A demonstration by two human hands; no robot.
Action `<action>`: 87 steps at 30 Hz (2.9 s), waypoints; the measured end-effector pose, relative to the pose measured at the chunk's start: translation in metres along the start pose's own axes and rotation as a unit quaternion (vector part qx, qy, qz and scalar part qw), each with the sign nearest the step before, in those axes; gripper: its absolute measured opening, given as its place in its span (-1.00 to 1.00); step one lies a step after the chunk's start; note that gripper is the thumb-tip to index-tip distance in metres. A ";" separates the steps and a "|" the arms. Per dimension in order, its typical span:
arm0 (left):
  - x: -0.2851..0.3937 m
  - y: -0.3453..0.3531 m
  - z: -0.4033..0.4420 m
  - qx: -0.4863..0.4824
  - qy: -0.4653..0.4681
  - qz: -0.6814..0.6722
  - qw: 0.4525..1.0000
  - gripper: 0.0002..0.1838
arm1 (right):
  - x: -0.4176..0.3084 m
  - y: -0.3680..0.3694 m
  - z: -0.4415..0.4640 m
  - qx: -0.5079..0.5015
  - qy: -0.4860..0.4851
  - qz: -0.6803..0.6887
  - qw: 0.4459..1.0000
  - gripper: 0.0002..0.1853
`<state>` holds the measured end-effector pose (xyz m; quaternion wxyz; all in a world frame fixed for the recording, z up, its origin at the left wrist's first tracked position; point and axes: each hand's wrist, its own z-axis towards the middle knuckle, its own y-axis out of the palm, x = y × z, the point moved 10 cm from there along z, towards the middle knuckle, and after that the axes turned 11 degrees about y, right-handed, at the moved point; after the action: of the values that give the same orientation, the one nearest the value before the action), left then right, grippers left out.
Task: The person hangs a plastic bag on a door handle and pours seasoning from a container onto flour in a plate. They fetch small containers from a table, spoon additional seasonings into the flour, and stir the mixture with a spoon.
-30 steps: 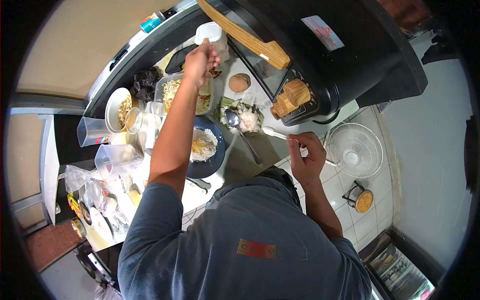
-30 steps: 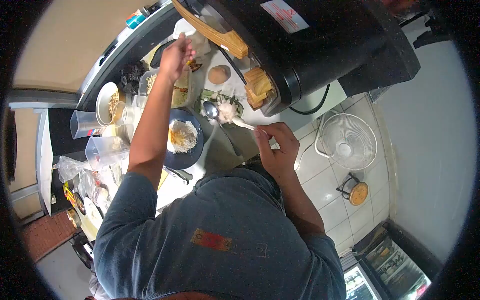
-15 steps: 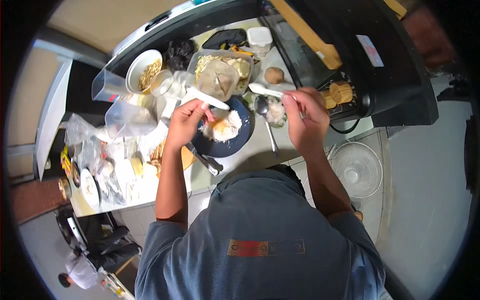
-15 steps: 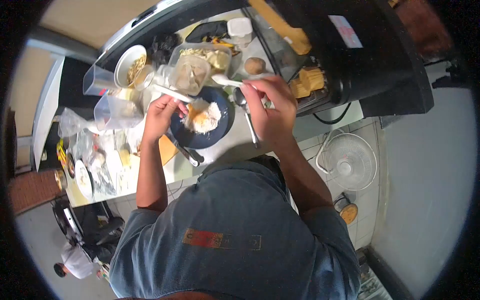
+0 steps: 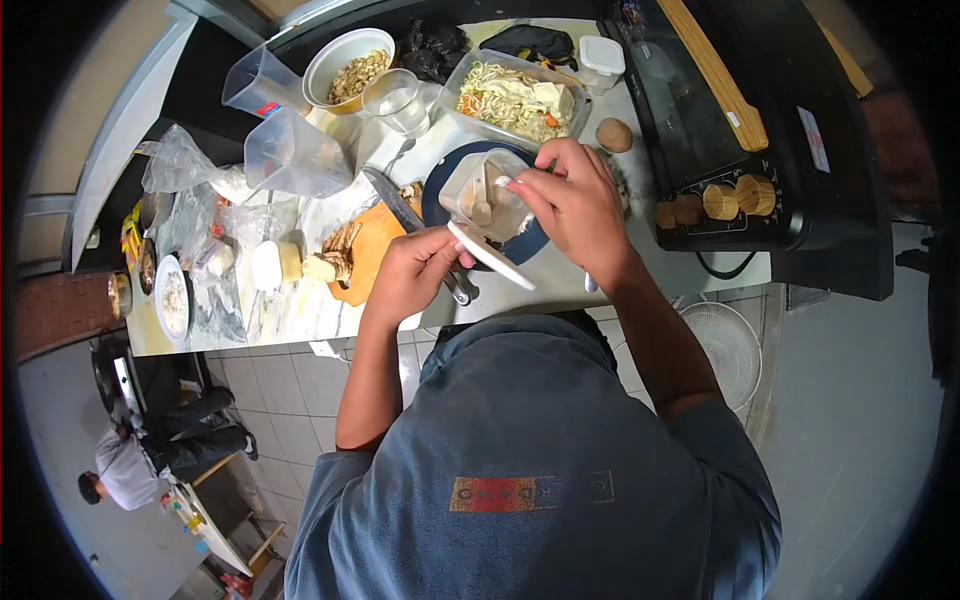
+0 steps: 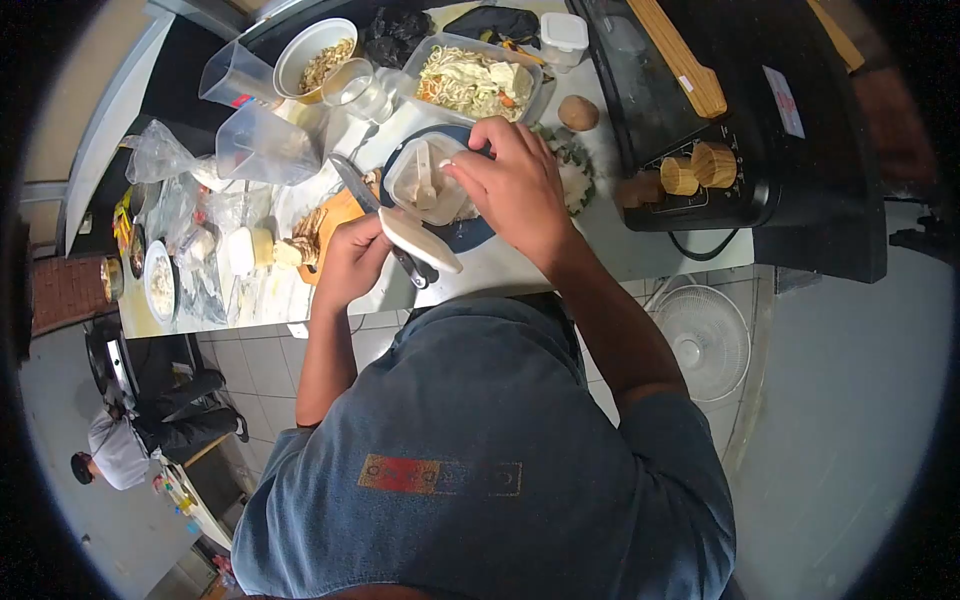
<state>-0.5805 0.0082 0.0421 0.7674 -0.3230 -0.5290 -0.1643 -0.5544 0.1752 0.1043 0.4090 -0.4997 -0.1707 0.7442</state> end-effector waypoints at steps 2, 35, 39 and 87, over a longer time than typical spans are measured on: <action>0.000 0.001 -0.003 -0.017 -0.017 0.027 0.999 -0.86 | 0.000 0.006 -0.002 -0.002 0.001 0.001 1.000 -0.88; -0.003 -0.004 -0.026 -0.055 -0.059 -0.020 0.997 -0.83 | -0.008 0.038 -0.007 -0.203 -0.130 0.069 0.968 -0.87; -0.003 0.000 -0.031 -0.060 -0.078 -0.027 0.995 -0.82 | 0.001 0.048 -0.006 -0.203 -0.096 0.096 0.970 -0.87; -0.057 -0.025 -0.057 0.101 -0.135 -0.197 0.966 -0.76 | 0.026 0.013 -0.026 0.113 0.044 0.190 0.974 -0.87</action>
<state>-0.5772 -0.0535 -0.0156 0.6702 -0.1523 -0.6946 -0.2124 -0.5416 0.1841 0.0684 0.3212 -0.5062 0.0307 0.7998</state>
